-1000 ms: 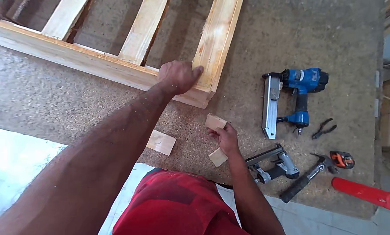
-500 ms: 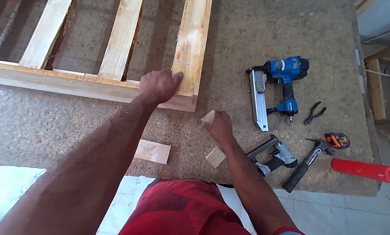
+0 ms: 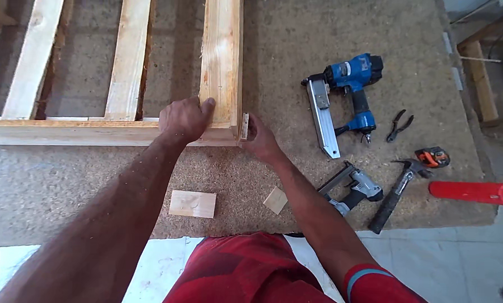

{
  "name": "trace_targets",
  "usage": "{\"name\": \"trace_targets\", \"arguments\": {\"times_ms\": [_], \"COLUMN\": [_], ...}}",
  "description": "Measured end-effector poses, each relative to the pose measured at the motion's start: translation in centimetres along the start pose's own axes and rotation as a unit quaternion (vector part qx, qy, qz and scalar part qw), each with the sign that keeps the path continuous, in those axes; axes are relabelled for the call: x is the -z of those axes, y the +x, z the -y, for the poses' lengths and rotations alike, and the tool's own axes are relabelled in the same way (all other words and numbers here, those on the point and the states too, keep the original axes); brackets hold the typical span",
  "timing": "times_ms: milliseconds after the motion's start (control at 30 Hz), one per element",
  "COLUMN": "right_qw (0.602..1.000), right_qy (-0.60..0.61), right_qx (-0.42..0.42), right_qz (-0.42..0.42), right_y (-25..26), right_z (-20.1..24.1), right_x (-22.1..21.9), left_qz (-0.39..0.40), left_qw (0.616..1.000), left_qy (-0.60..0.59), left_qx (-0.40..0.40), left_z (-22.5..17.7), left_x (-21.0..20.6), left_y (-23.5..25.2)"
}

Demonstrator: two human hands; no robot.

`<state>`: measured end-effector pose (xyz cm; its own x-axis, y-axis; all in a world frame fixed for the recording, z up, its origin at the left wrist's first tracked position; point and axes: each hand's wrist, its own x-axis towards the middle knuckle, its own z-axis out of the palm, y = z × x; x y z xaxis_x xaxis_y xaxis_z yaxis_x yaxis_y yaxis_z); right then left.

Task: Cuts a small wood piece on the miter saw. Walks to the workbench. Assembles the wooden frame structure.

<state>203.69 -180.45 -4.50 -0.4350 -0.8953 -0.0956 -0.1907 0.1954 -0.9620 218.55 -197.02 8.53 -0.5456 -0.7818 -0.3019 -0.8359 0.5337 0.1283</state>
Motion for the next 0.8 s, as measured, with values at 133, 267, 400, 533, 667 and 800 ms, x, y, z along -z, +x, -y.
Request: {"name": "trace_targets", "arguments": {"times_ms": [133, 267, 400, 533, 667, 800], "right_qw": [0.998, 0.994, 0.985, 0.974, 0.968, 0.978], "right_qy": [-0.049, -0.093, -0.148, -0.199, -0.225, -0.197], "right_qx": [-0.003, -0.001, -0.001, 0.022, 0.022, 0.017], "right_qz": [0.030, 0.058, 0.091, 0.109, 0.109, 0.066], "right_y": [0.5, 0.7, 0.9, 1.3, 1.2, 0.7], "right_z": [0.5, 1.1, 1.8, 2.3, 2.6, 1.8], "right_x": [-0.4, 0.2, 0.7, 0.8, 0.3, -0.5], "left_qz": [-0.001, -0.004, -0.003, -0.003, -0.002, -0.002], "left_qw": [1.000, 1.000, 1.000, 1.000, 1.000, 1.000], "left_qy": [0.003, -0.004, 0.001, 0.007, 0.004, 0.005], "left_qx": [0.001, 0.004, 0.006, 0.005, 0.005, 0.006], "left_z": [0.1, -0.1, 0.0, 0.0, -0.2, -0.3], "left_x": [-0.2, 0.0, -0.1, -0.1, 0.0, -0.1], "left_y": [0.1, 0.0, 0.2, 0.1, 0.0, 0.0]}}
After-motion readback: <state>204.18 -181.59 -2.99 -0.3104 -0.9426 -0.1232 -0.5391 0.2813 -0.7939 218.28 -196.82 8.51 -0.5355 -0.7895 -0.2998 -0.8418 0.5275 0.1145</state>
